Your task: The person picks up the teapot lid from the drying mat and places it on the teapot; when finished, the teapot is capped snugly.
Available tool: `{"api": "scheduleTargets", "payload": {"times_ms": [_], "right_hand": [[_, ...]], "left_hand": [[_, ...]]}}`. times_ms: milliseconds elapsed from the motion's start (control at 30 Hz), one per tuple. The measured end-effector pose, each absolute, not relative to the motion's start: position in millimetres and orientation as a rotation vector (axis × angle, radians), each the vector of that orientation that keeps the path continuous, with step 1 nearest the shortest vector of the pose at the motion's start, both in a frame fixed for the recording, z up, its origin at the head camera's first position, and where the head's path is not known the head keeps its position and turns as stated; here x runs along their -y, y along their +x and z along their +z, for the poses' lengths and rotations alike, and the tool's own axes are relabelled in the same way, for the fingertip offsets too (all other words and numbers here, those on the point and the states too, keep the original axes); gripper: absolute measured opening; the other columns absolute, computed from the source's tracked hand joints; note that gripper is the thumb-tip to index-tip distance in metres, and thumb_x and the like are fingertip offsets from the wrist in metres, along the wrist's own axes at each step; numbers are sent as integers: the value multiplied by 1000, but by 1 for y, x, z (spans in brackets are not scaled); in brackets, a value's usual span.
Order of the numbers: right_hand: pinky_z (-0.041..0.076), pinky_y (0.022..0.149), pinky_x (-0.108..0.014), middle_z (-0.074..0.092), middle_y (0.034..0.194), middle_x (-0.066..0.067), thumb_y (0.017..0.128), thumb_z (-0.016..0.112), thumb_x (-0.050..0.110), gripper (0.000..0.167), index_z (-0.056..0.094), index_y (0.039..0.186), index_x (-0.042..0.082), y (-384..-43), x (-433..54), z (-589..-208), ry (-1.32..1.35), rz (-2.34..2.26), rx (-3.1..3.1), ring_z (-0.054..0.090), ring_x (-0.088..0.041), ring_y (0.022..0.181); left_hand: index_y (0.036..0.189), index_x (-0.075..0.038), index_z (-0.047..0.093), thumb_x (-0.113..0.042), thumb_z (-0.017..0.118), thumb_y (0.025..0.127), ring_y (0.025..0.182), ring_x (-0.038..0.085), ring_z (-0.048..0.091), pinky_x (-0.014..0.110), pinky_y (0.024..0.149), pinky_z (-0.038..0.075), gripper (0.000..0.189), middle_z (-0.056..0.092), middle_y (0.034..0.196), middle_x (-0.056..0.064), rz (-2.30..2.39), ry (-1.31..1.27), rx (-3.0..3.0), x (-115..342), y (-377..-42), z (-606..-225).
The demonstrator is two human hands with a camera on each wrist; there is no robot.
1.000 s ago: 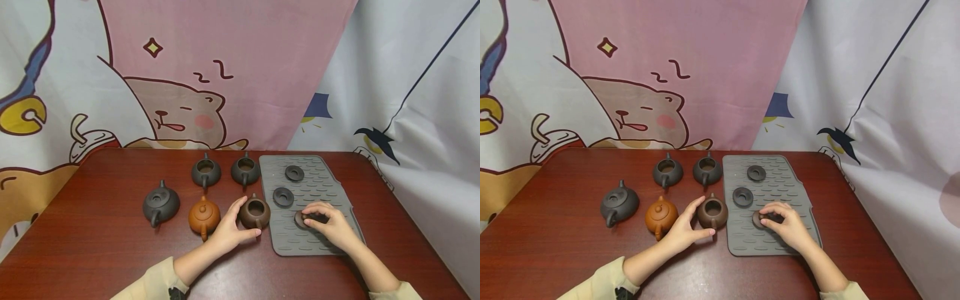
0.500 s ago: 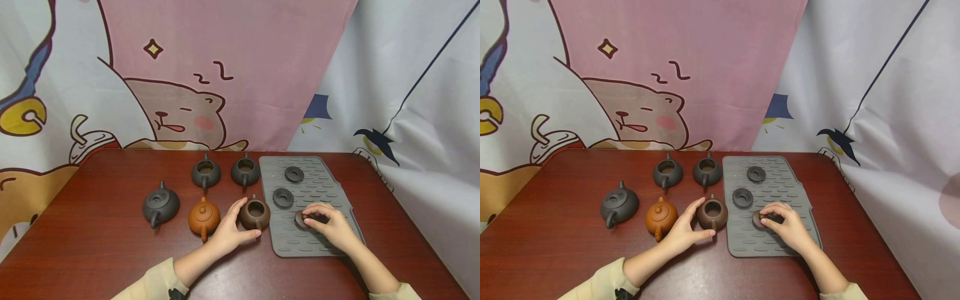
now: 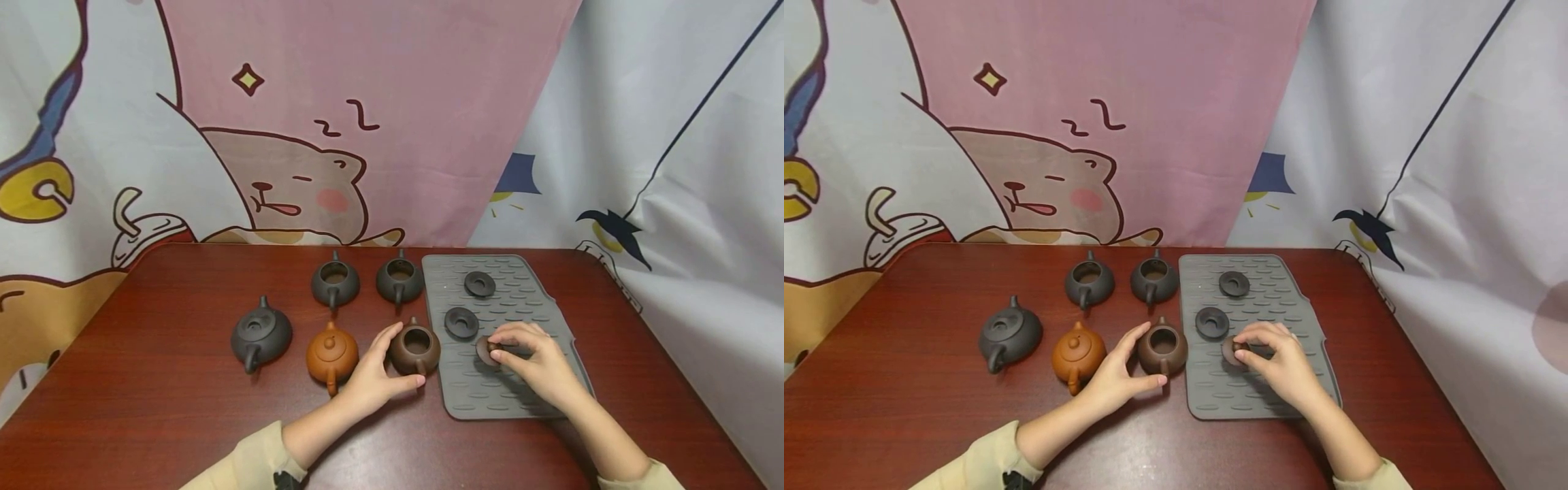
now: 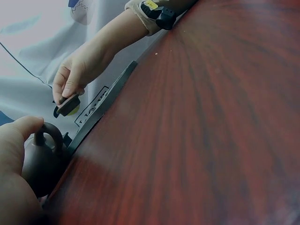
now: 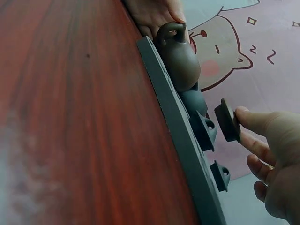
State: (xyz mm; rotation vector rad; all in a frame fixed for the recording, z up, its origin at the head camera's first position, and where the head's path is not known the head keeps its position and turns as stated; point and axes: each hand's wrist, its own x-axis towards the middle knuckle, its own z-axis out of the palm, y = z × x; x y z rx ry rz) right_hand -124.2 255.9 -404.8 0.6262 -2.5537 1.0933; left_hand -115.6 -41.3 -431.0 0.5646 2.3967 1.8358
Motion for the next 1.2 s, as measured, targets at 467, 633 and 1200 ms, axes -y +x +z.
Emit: {"api": "scheduleTargets", "payload": {"times_ms": [467,633,1200], "right_hand": [[33,88,-42,66,101,3,74,81,3,27,73,95,18,-135,-226,-388,714,1123,2449,53,-16,99],[31,89,-47,66,103,1,76,80,4,25,73,97,17,-138,-213,-379,752,1173,2432,52,-19,101],[30,87,-46,66,102,9,78,79,11,21,74,96,20,-146,-180,-374,791,1225,2487,50,-14,98]], "left_hand": [[147,-5,33,-27,83,75,137,23,28,48,108,24,91,31,151,8,1812,539,-2396,42,-114,-431],[147,-5,33,-27,83,75,136,22,29,47,108,24,90,32,150,7,1809,539,-2406,42,-114,-431],[148,-5,32,-29,81,77,136,24,30,48,107,26,90,31,150,8,1781,546,-2400,43,-115,-431]]}}
